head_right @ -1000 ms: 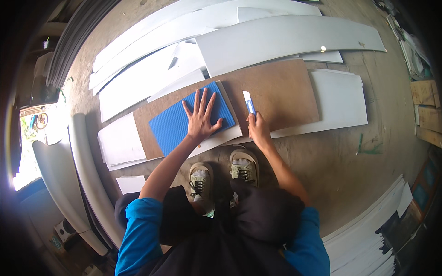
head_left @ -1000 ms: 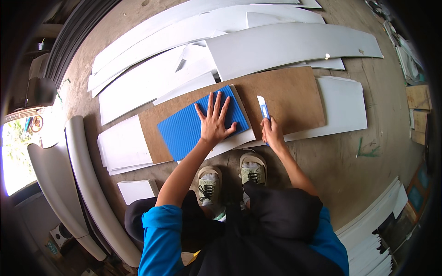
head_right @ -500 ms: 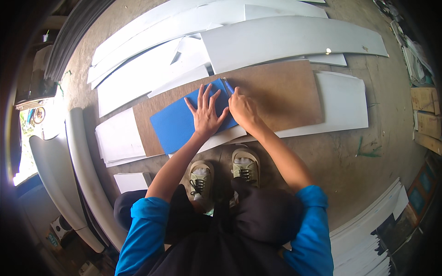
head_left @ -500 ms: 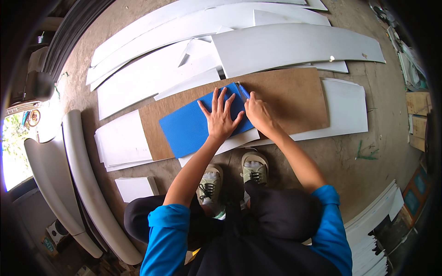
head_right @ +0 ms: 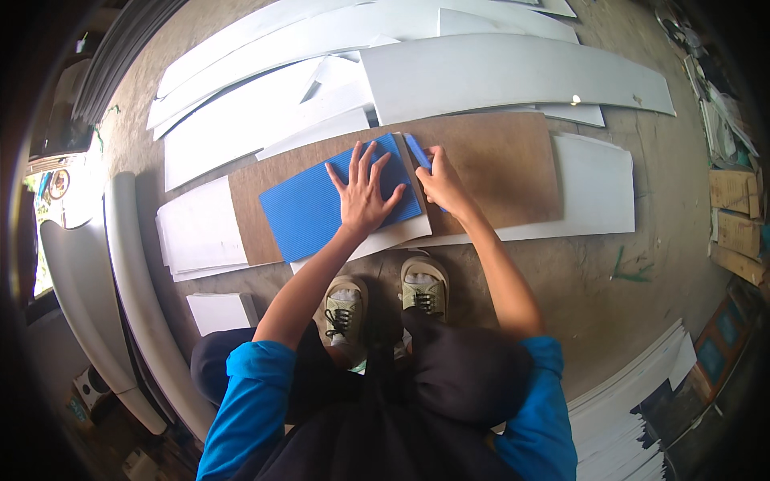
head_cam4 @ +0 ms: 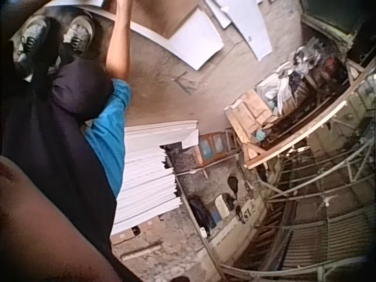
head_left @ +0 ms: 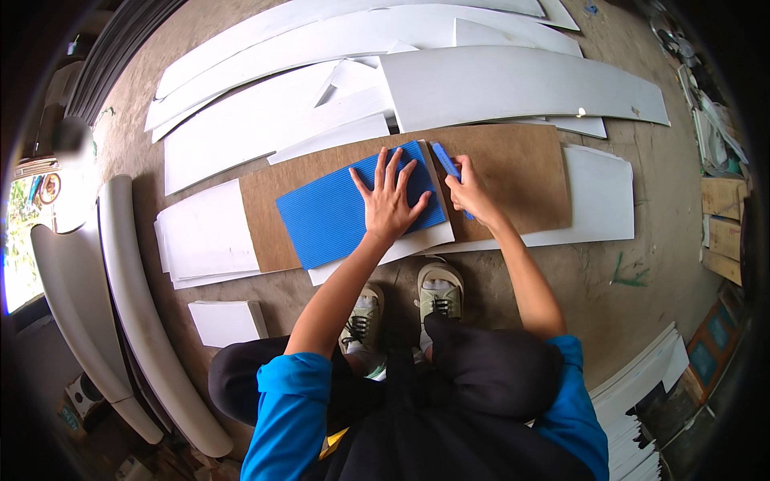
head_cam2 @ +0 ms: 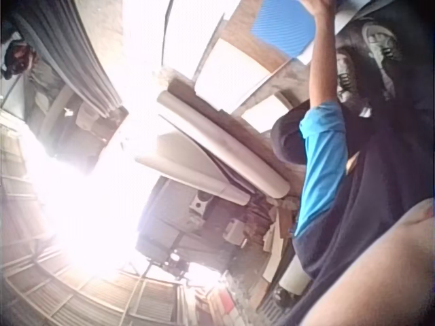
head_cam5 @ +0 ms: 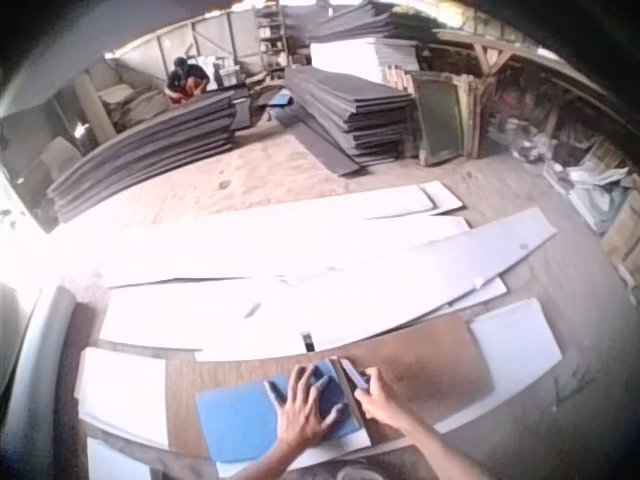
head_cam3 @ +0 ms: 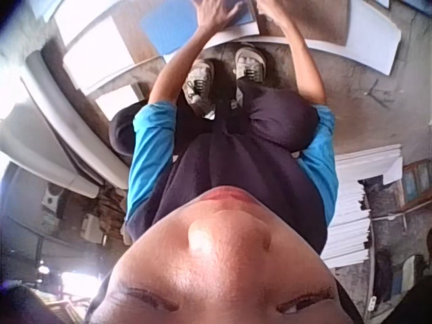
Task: The person sits on the floor and uses a utility knife to cut a blue corrugated sheet and several white flat sheets. They align the sheets on a brown board, score the material with the knife, and then snap the pieces apart to separate them.
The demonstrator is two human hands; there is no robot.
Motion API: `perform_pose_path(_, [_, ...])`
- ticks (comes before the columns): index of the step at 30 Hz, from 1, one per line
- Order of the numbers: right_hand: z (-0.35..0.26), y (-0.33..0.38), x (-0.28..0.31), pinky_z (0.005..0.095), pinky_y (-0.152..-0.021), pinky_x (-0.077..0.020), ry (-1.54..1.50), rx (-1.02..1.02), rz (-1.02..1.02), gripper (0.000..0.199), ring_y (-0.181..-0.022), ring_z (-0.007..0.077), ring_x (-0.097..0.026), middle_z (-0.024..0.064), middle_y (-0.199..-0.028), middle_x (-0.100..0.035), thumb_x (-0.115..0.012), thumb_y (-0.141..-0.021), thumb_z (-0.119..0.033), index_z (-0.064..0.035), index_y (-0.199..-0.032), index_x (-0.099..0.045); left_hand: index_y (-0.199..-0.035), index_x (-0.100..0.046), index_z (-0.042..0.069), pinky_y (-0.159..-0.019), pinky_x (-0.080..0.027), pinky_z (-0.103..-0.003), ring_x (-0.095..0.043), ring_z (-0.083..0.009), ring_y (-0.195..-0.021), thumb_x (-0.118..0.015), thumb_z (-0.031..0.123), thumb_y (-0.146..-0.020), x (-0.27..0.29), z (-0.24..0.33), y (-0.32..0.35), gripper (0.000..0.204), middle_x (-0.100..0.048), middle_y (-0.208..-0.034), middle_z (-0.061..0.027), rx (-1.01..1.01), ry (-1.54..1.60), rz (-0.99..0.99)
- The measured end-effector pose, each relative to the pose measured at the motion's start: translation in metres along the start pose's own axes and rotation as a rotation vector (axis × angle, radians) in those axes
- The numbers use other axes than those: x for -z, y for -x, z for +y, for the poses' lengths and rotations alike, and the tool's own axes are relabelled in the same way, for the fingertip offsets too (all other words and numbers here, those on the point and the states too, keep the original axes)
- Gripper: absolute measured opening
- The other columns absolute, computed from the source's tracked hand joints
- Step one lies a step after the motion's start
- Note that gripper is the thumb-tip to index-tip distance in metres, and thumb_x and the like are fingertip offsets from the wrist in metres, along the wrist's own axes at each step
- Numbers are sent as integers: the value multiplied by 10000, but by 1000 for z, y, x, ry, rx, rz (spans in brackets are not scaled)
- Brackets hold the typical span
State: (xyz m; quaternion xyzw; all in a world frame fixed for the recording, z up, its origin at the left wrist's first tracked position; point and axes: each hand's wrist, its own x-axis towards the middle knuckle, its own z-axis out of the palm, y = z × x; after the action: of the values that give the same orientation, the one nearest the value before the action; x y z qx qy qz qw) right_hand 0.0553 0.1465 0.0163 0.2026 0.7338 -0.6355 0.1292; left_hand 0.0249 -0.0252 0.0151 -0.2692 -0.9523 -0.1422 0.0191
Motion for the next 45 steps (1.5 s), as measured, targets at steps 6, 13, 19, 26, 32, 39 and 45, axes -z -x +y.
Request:
perform_pose_path(6, [-7,-9,-14,460,-546,-462,695,248,67,227,-647,414,-587,291,-722,-574,-420,-864,-126,33,-1022,-387,-1315,-325,159,-1006,2,-615,-142,-230,-1331,-500,470,-799,-1,-1,0,628,-271,-1385,-48,-2,53,6])
perform_pose_path(13, [-34,2,-23,442,-524,-499,960,257,157,231,-627,375,-612,231,-632,-588,-400,-905,-190,39,-935,-416,-1360,-270,149,-1028,-5,-581,-118,-226,-1338,-447,404,-846,-2,0,-2,601,-239,-1417,-20,-34,-18,-15])
perform_pose_path(19, [-33,-9,-32,414,-527,-515,984,261,198,213,-650,358,-626,233,-639,-592,-460,-868,-189,21,-884,-430,-1358,-282,174,-1051,-47,-529,-139,-232,-1334,-466,345,-853,-2,1,-2,564,-247,-1417,-24,-49,38,-10])
perform_pose_path(26, [-5,-1,-28,445,-550,-507,836,218,149,172,-678,416,-606,282,-687,-583,-490,-804,-124,43,-828,-456,-1357,-292,218,-1051,-58,-527,-134,-225,-1336,-472,357,-852,-3,4,-2,553,-234,-1424,-5,-48,-8,2])
perform_pose_path(32, [16,96,-21,477,-505,-471,833,92,31,202,-625,423,-583,271,-614,-554,-402,-893,-162,39,-880,-415,-1359,-291,217,-1037,-59,-552,-135,-222,-1338,-480,378,-848,-4,2,1,568,-231,-1426,-4,-32,-35,10])
perform_pose_path(39, [12,117,-7,457,-522,-491,939,115,26,226,-609,379,-606,236,-619,-577,-394,-893,-160,54,-922,-458,-1362,-283,214,-1034,-52,-560,-131,-219,-1338,-473,370,-847,-6,4,-3,570,-232,-1425,-5,-50,-41,23])
perform_pose_path(45, [-49,47,0,464,-585,-484,909,132,116,356,-637,383,-608,238,-672,-594,-403,-865,-154,68,-1142,-419,-1363,-275,212,-1043,-39,-548,-123,-214,-1339,-451,366,-848,-1,7,-3,565,-221,-1428,1,-31,-42,-2])
